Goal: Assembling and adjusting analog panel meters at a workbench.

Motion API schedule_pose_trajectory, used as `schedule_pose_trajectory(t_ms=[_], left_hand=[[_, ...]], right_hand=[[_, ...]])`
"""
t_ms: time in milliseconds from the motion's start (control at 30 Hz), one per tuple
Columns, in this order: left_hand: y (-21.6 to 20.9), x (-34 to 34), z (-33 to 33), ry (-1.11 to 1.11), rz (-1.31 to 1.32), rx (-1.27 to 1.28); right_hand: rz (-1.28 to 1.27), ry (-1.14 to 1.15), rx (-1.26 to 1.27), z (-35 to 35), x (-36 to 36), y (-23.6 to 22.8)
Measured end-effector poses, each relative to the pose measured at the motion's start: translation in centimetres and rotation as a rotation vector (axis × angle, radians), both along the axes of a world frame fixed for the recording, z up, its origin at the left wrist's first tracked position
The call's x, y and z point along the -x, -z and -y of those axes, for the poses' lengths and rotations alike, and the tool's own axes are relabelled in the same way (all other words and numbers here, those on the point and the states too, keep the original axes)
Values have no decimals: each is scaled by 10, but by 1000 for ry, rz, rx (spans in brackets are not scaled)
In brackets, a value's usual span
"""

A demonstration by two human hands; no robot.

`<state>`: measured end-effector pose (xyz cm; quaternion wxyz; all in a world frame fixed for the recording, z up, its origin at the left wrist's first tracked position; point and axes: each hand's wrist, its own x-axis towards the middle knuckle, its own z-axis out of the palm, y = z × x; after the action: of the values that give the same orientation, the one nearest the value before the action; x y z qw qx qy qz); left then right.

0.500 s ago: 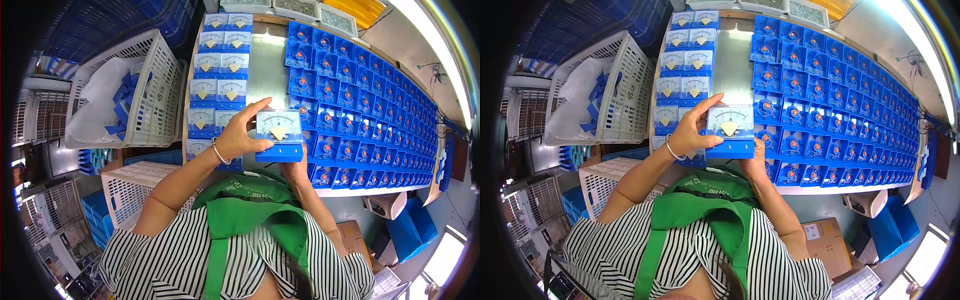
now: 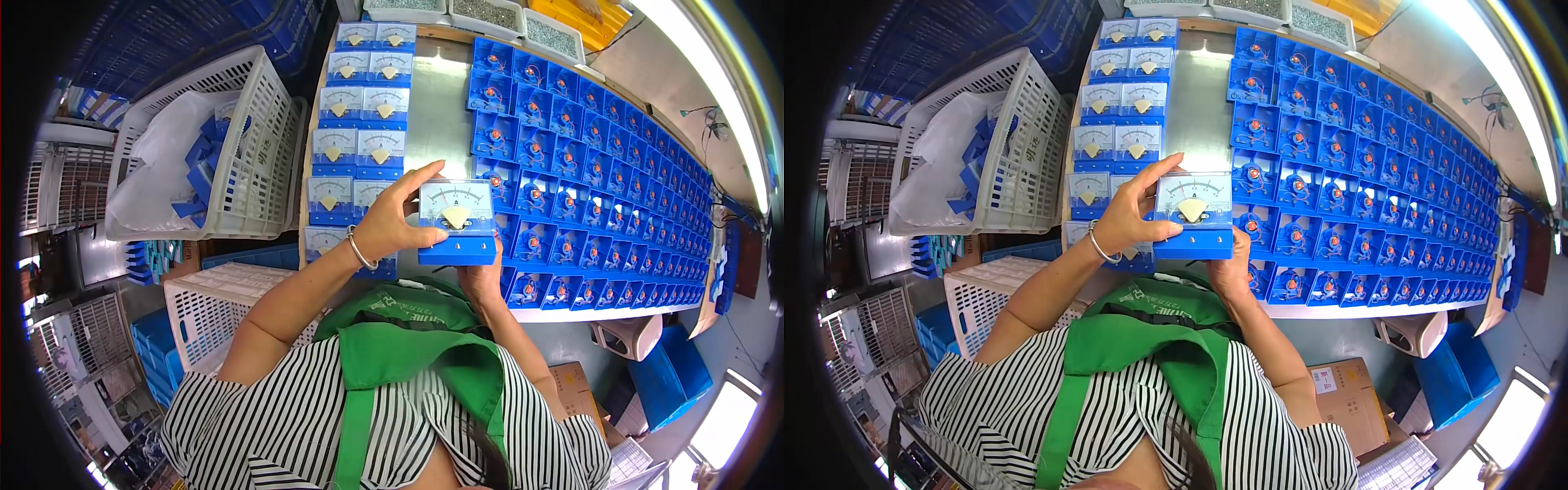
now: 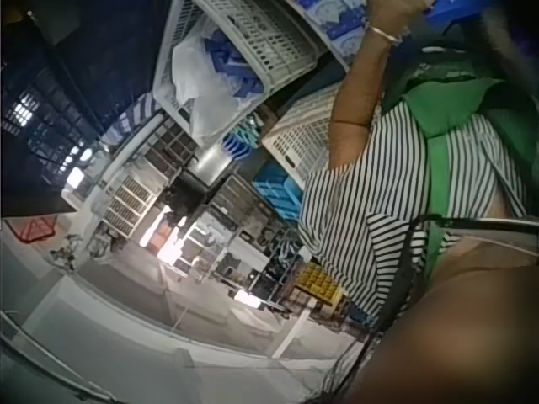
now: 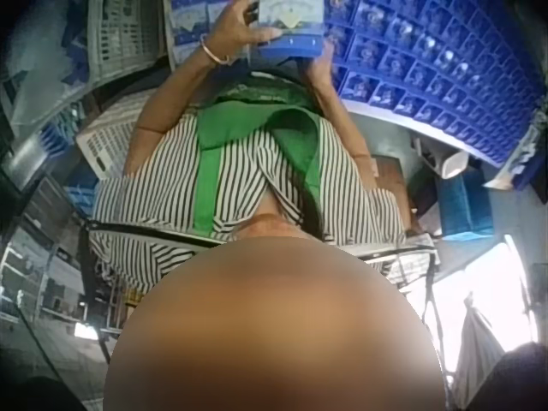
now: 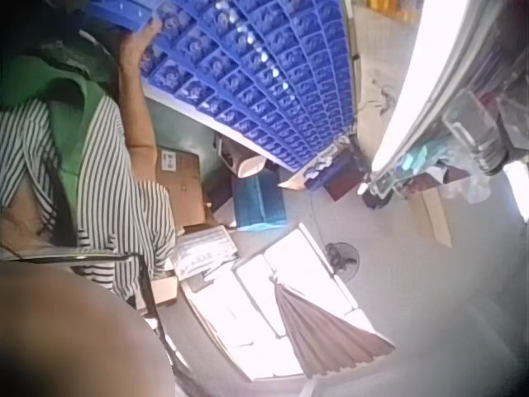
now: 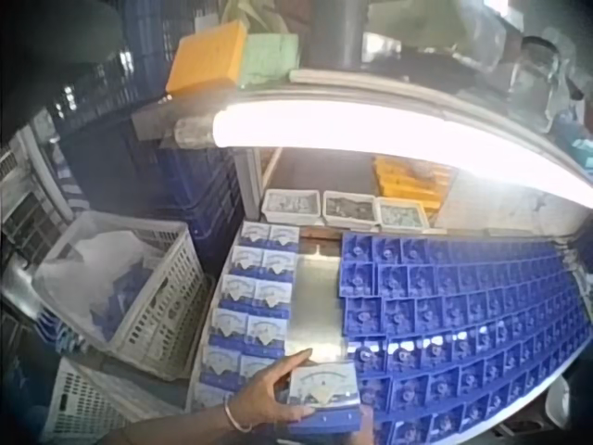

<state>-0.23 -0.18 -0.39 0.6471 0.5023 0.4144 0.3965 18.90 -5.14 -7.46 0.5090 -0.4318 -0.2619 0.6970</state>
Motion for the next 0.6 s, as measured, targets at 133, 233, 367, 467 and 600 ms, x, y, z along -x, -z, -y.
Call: schedule_pose_trajectory(t_ms=[133,233,367,467,600], left_hand=[[0,0,2,-2,18,-3],[1,1,3,-1,13,-2],[1,1,6,0,8,10],[3,0,8,-10,10,9],[8,4,6,-11,-9,-12]], right_hand=[[32,0,11,2,0,-2],[36,51,16,2,11,-18],[41,87,12,5,14,-21],[57,84,39,7,13,-18],[69,16,79,3,9,-21]])
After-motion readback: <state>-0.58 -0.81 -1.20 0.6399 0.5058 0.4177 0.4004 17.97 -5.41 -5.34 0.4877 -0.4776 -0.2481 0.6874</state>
